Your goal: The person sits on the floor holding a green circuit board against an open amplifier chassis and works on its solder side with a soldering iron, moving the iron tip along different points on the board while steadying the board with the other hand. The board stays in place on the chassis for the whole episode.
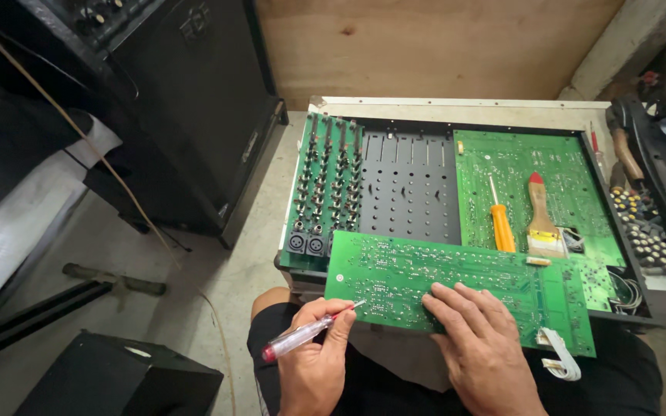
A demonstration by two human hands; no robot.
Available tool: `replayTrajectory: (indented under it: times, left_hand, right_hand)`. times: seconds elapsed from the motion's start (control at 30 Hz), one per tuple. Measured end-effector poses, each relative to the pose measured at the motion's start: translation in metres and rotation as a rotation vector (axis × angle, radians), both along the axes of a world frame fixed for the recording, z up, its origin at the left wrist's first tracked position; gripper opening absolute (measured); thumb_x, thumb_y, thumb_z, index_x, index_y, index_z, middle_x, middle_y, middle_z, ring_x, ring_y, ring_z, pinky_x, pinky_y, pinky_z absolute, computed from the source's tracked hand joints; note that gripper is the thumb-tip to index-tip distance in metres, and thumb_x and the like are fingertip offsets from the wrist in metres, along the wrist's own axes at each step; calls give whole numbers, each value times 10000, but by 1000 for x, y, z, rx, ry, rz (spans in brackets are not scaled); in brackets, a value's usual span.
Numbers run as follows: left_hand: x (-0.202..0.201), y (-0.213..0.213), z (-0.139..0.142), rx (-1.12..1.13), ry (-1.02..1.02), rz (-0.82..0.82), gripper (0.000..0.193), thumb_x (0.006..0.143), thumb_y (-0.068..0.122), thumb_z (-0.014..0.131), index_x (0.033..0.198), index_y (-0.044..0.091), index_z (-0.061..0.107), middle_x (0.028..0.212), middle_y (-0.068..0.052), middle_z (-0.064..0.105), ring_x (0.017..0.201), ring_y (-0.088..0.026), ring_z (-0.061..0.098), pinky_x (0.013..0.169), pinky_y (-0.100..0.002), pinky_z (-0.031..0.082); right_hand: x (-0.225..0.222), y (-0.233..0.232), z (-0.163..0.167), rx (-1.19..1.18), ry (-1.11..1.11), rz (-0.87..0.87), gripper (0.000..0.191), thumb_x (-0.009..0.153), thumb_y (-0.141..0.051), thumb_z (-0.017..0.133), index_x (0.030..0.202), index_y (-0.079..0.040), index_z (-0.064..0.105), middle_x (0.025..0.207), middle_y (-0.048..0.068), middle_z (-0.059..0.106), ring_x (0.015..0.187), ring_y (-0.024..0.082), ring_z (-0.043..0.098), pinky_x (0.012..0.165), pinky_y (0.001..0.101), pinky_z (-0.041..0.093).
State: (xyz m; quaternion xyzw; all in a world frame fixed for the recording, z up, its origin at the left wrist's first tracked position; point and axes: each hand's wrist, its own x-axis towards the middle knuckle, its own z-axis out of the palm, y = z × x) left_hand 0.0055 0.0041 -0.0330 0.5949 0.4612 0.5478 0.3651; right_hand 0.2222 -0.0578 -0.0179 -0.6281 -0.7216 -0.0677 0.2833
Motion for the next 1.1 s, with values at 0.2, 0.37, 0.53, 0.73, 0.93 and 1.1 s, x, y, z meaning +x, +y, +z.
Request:
replayTrajectory:
  times: [0.2,0.37,0.53,0.73,0.93,1.1]
  left_hand:
    - [-7,2,7,82,141,57,167,829,144,833,957,59,767,930,-88,805,930,-232,783,852,-337,594]
    - [-10,2,11,188,178,33,151,829,116,829,953,62,761,912,-77,797,912,-251,771,861,-349,589]
    - [-11,1,16,163,194,-4,137,817,105,823,923,67,745,895,-70,785,832,-239,751,751,-336,591]
    - [-13,4,20,162,218,-69,129,832,94,810,930,57,735,888,-79,777,811,-243,742,729,-332,586]
    - [-9,2,9,-106,115,-3,132,823,124,822,901,38,759,786,-59,769,663,-140,732,615,-269,570]
    - [-3,3,-3,-391,-82,15,137,859,148,809,909,24,781,704,-21,701,632,-78,587,581,-247,476]
  right_hand:
    - [4,1,-4,-12,-6,-11,562,721,-161,751,1271,-161,635,1364,23,615,1311,269,533,1135,489,356]
    - [6,2,-9,-9,-26,-13,573,719,-174,757,1277,-167,629,1370,17,609,1312,258,529,1133,489,352]
    - [7,1,-9,-9,-25,-13,581,718,-174,757,1284,-176,626,1374,7,606,1313,250,528,1135,485,352]
    - [6,1,-10,-29,-24,-28,590,705,-173,763,1279,-183,629,1373,3,605,1315,246,525,1132,485,353]
    - [6,1,-9,-22,-24,-15,592,705,-169,763,1280,-177,627,1378,8,602,1317,249,521,1133,484,351]
    - [6,2,-11,-15,-27,-22,591,706,-168,762,1282,-174,628,1378,6,602,1322,244,520,1137,483,349]
